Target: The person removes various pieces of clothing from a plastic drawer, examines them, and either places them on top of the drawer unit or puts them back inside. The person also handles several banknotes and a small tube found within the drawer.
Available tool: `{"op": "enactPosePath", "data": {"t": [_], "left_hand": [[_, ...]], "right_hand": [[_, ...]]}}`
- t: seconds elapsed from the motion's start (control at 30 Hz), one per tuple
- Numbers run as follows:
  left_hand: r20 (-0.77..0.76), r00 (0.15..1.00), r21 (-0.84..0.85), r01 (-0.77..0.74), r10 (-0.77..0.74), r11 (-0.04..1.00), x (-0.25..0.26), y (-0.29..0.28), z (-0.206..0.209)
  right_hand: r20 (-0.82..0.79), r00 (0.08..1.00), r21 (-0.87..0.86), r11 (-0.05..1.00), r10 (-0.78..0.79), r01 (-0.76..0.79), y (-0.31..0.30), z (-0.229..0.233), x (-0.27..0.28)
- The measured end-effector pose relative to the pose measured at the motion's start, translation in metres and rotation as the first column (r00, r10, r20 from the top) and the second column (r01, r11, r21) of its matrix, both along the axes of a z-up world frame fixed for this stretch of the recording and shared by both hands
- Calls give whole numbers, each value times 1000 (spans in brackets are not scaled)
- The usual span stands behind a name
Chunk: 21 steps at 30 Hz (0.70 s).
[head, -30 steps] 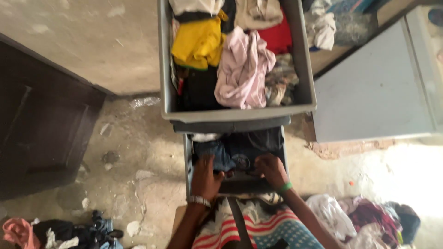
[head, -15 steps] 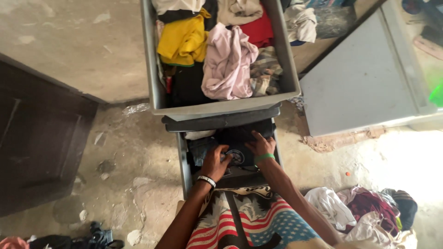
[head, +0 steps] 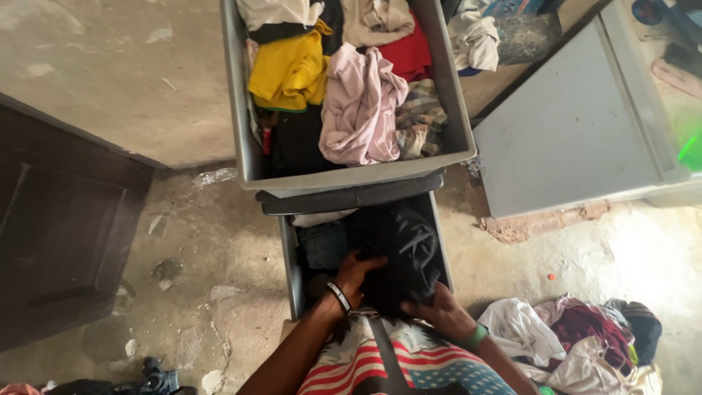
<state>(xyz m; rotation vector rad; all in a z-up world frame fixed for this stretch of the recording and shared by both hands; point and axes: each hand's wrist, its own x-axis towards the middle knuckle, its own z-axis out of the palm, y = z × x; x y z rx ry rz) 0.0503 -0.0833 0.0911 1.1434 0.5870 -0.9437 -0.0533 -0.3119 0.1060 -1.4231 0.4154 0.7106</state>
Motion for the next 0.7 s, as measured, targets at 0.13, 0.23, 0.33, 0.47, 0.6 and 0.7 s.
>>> {"op": "enactPosePath", "data": {"t": [0.13, 0.23, 0.33, 0.47, 0.6, 0.7], "left_hand": [[269, 956, 88, 100, -120, 991, 3, 4, 33], [398, 914, 116, 39, -82, 992, -10, 9, 58], [462, 887, -93, 46, 3, 995, -13, 15, 73], [427, 896, -159, -56, 120, 986, -7, -2, 67], [294, 902, -181, -273, 317, 945, 28, -6, 105], [307, 877, -233, -308, 370, 922, 60, -10, 161]], "right_hand": [[117, 978, 193, 962, 171, -192, -76, 12, -14], [343, 901, -333, 931, 265, -148, -111, 37, 12], [430, 901, -166, 986, 58, 15, -55, 11, 43], [190, 980, -270, 956, -65, 116, -25, -15, 31], [599, 742, -449, 894, 300, 1, -37, 27, 91], [667, 689, -373, 928, 283, -20, -46, 131, 137]]}}
